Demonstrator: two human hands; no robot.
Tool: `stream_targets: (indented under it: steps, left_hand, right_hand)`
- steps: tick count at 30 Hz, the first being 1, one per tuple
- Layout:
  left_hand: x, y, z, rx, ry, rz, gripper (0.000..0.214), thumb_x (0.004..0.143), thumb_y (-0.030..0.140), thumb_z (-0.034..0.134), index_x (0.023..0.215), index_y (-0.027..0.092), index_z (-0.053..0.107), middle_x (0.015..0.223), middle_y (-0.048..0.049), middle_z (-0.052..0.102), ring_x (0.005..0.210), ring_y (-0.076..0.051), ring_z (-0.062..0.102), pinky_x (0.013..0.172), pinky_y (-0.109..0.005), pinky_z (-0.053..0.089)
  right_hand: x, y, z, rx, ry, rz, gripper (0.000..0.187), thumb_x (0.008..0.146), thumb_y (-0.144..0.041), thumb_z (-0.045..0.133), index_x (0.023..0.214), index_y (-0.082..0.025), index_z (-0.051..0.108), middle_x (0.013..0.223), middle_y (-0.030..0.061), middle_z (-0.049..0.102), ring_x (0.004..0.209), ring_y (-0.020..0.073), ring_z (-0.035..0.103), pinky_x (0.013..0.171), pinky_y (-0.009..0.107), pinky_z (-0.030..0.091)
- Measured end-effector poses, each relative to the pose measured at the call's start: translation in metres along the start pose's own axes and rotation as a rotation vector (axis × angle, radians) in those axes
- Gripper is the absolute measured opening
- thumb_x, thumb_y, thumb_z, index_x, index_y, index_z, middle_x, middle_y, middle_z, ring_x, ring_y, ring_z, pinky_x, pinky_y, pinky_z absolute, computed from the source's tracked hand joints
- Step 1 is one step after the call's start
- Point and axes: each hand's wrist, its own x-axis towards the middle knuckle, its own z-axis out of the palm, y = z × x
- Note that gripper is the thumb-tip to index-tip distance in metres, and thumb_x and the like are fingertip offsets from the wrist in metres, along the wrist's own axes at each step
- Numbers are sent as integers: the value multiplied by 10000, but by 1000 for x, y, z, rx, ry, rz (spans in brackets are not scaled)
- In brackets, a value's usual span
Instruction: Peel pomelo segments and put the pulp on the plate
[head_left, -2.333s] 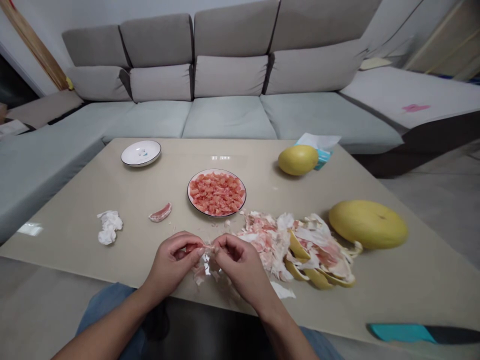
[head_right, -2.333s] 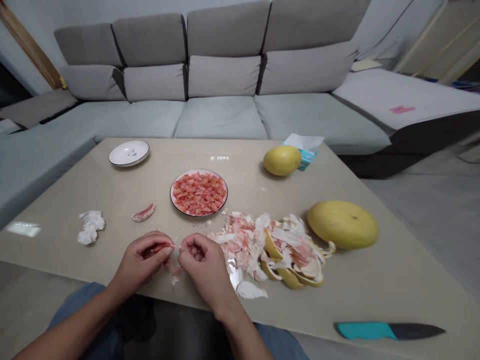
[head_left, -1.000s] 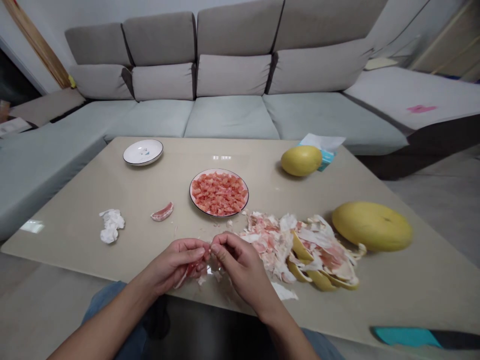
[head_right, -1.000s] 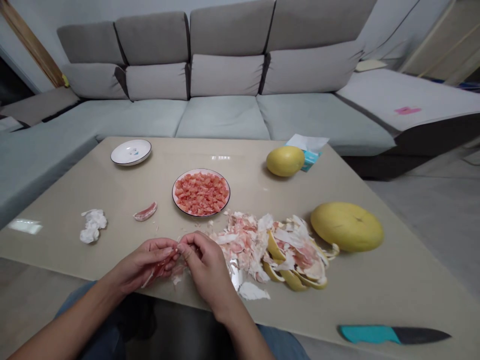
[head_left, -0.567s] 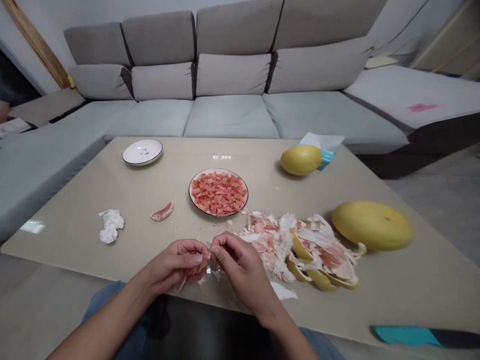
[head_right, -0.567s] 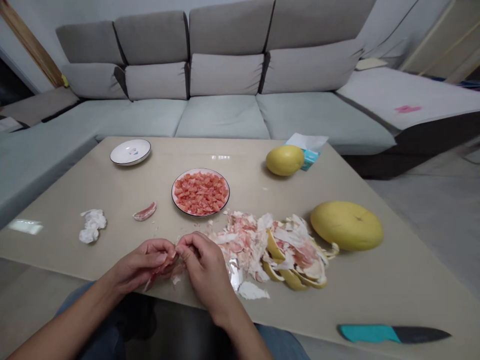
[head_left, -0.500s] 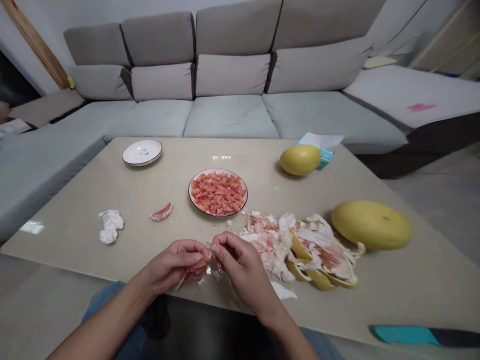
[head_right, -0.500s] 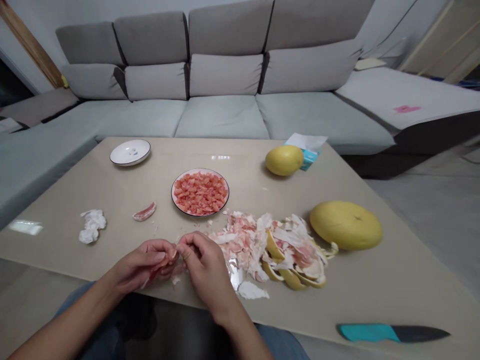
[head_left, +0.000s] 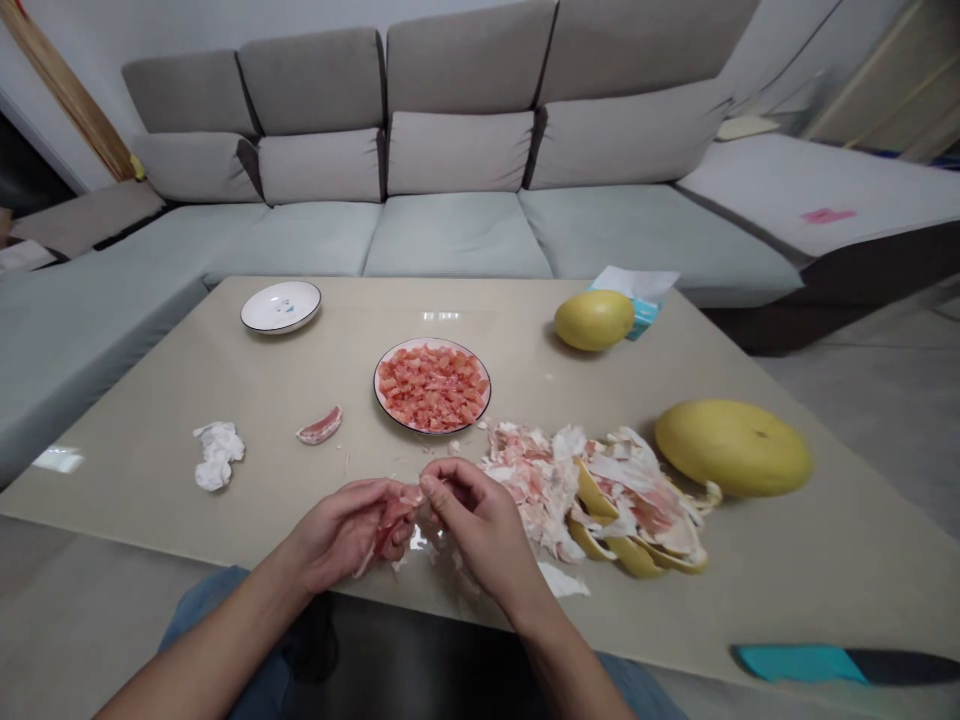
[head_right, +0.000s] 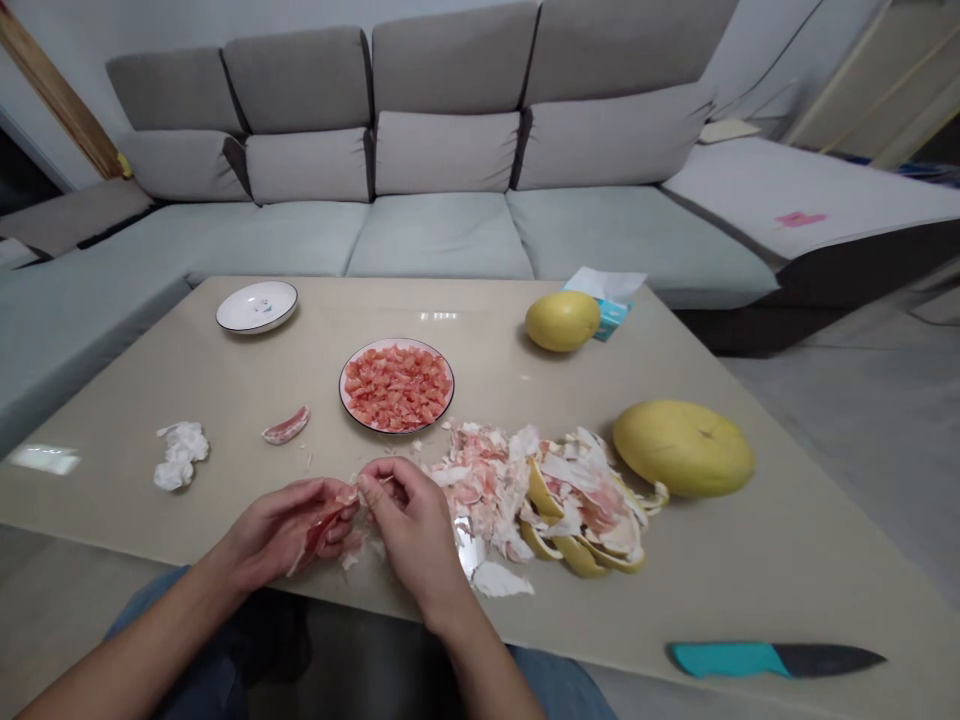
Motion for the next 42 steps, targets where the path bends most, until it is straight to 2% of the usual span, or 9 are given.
stream_targets:
  steps: [3,7,15,23,28,31,35,39,42]
  left_hand:
    - [1,3,0,-86,50,20,267,830,262,649,965,42,717,852,-92,625,721,-148,557,633,-247,436]
    - [1,6,0,-132,84,60,264,845,218,614,1004,27,706,866,-99,642,708,-146,559,617,-246,443]
    - [2,2,2,-156,65,23,197,845,205,609,887,41,710,810,-91,633,713,-160,584,628,-263,461]
    - [4,5,2,-182,72,18,168,864,189,580,928,69,679,852,-74,610,697,-135,574,598,-234,449]
    - [8,6,-2,-137,177,89,128,858,182,599,951,124,664,871,-62,623,649,-120,583,576,-238,463]
    - [7,6,-3,-60,189,159,140,830,179,650,962,133,660,876,-45,603,645,-106,574,564,-226,458]
    - [4,5,-2,54,161,245,228,794,167,715,1012,145,653,916,-30,571,657,-80,533,569,-208,435]
    - [2,2,-4,185,149,294,373,736,159,772,1085,180,642,952,-25,579,716,-95,536,628,-218,436]
    - [2,-1,-4,413,224,407,432,688,130,793,1090,200,651,1016,-46,627,891,-169,586,780,-265,451]
  right_hand:
    - [1,2,-3,-30,93,-53,260,909,-380,548,1089,-215,636,953,46,654,687,145,580,613,262,451]
    - [-1,1,-3,-119,90,-173,220,917,-330,549,1081,-250,671,1091,52,643,836,165,611,716,279,477]
    - [-1,-6,1,-222,35,-331,90,864,-228,626,854,-220,715,896,45,665,857,183,616,716,281,473]
    - [4,0,-9,-87,181,-144,147,862,-349,604,879,-210,650,756,5,629,643,151,560,573,250,433]
    - [33,2,-19,-296,360,-219,203,841,-339,583,898,-184,700,843,63,722,722,201,638,659,307,491]
    - [65,3,-22,-384,333,-310,208,826,-228,539,910,-204,728,1038,77,723,950,230,645,841,368,491]
    - [95,4,-20,-451,304,-357,248,772,-148,559,924,-208,746,1148,80,701,1136,252,576,1051,443,358]
    - [73,-2,-12,-445,306,-319,234,849,-269,564,1015,-185,706,1066,102,709,998,249,625,911,418,461]
    - [35,-7,-1,-353,180,-189,255,893,-403,557,894,-184,688,790,45,694,713,191,625,677,314,498]
